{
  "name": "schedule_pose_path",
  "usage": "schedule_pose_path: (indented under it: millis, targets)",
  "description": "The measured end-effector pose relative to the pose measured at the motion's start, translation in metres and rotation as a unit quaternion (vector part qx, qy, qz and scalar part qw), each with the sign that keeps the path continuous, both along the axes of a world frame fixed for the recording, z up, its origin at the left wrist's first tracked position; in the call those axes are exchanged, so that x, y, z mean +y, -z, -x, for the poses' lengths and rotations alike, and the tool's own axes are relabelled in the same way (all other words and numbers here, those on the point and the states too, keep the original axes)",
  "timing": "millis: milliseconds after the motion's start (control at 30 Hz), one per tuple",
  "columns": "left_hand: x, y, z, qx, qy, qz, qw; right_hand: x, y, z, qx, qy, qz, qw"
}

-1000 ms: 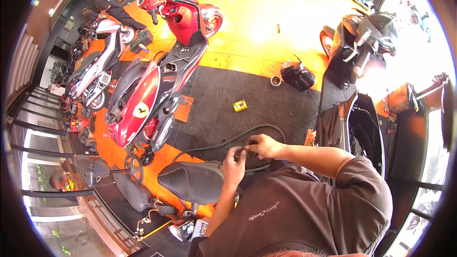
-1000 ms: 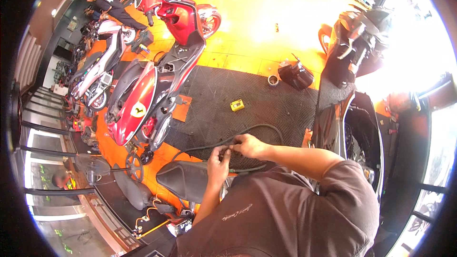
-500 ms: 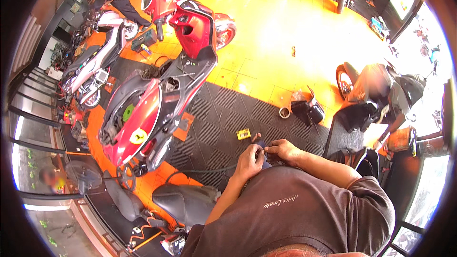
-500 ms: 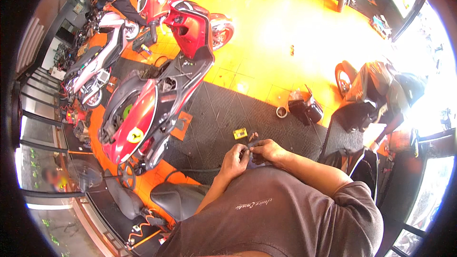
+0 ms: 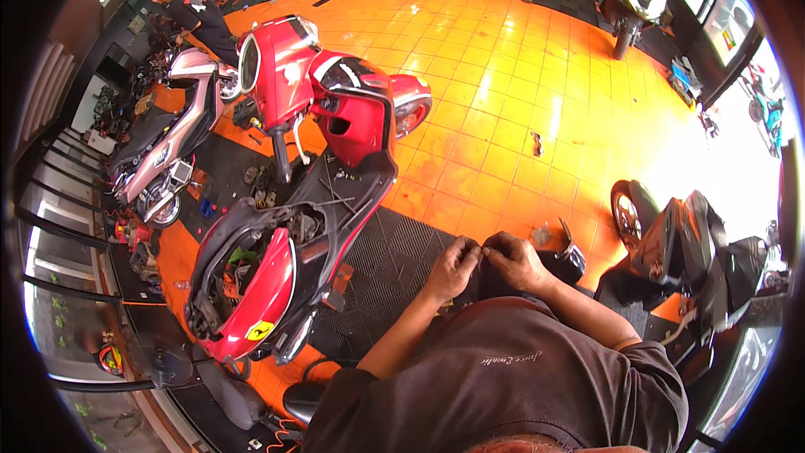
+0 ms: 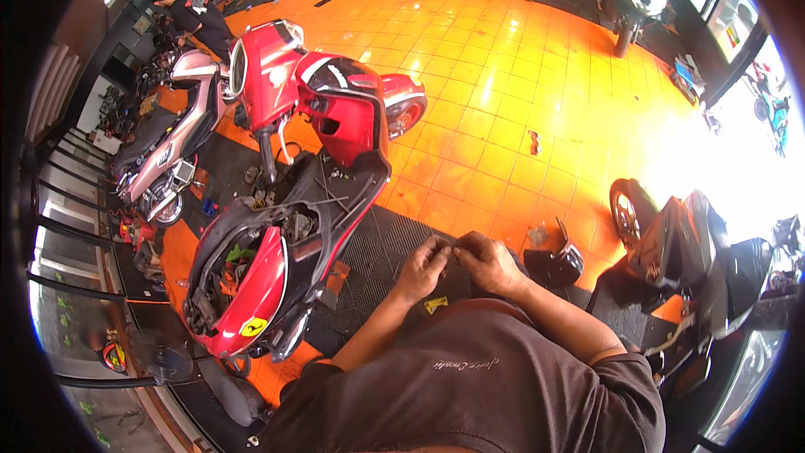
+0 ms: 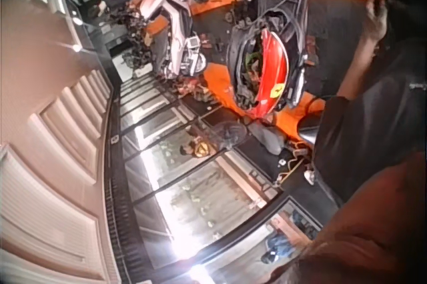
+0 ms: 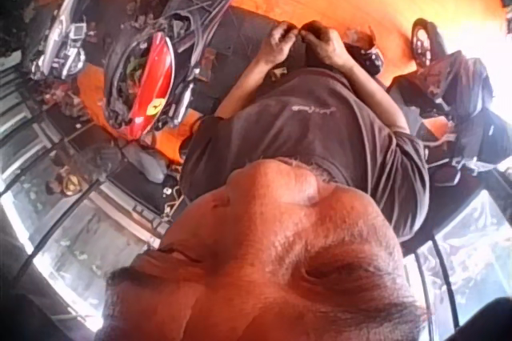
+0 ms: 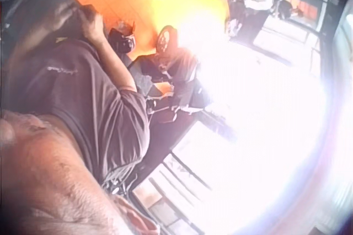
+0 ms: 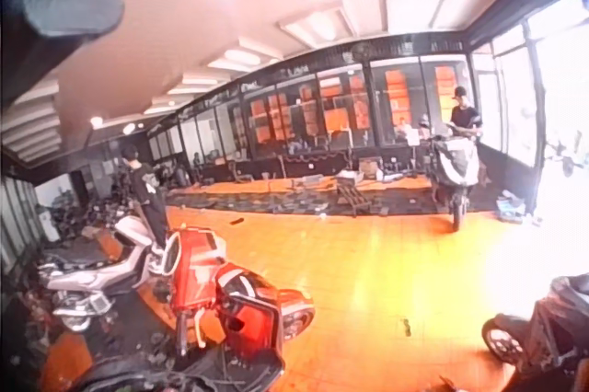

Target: The person works on the internal components of a motorcycle engine with another individual, then uses a screwdriver to loosen fasteners on the front fairing of a red scooter. They handle the front panel and later select small metal components from a plastic parts bin on the floor.

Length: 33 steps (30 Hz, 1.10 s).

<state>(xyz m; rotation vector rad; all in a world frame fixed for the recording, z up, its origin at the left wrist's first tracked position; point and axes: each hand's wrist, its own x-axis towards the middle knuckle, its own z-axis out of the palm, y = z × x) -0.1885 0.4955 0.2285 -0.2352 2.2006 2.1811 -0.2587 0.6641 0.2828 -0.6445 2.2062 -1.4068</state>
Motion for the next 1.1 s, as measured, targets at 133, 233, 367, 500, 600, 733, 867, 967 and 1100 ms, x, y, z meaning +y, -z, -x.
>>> schedule_pose_path:
  millis: [133, 233, 367, 500, 600, 733, 867, 967, 1100]
  targets:
    - [-0.022, 0.013, 0.084, -0.048, -0.041, -0.105, 0.992, -0.025, 0.025, 0.096, -0.046, -0.013, 0.036, 0.998]
    - [-0.047, 0.028, 0.147, -0.113, -0.107, -0.268, 0.951, -0.049, 0.062, 0.189, -0.137, -0.020, 0.081, 0.987]
    - [-0.088, 0.061, 0.225, -0.149, -0.209, -0.213, 0.943, -0.087, 0.075, 0.327, -0.049, -0.062, -0.006, 0.997]
    - [-0.131, 0.045, 0.295, -0.120, -0.283, -0.091, 0.947, -0.148, 0.047, 0.451, -0.026, -0.105, 0.027, 0.994]
    - [-0.150, 0.005, 0.336, -0.066, -0.356, -0.102, 0.927, -0.205, 0.033, 0.517, -0.003, -0.143, 0.056, 0.988]
    - [-0.179, -0.006, 0.377, -0.081, -0.430, -0.107, 0.893, -0.306, 0.022, 0.573, -0.001, -0.222, 0.088, 0.971]
    - [-0.215, 0.026, 0.418, -0.089, -0.456, -0.108, 0.879, -0.416, 0.037, 0.599, 0.095, -0.265, 0.135, 0.950]
    - [-0.269, 0.038, 0.455, -0.085, -0.458, -0.102, 0.879, -0.492, 0.045, 0.602, 0.116, -0.311, 0.128, 0.934]
    - [-0.303, 0.037, 0.481, -0.089, -0.523, -0.070, 0.845, -0.577, 0.064, 0.610, 0.100, -0.371, 0.148, 0.911]
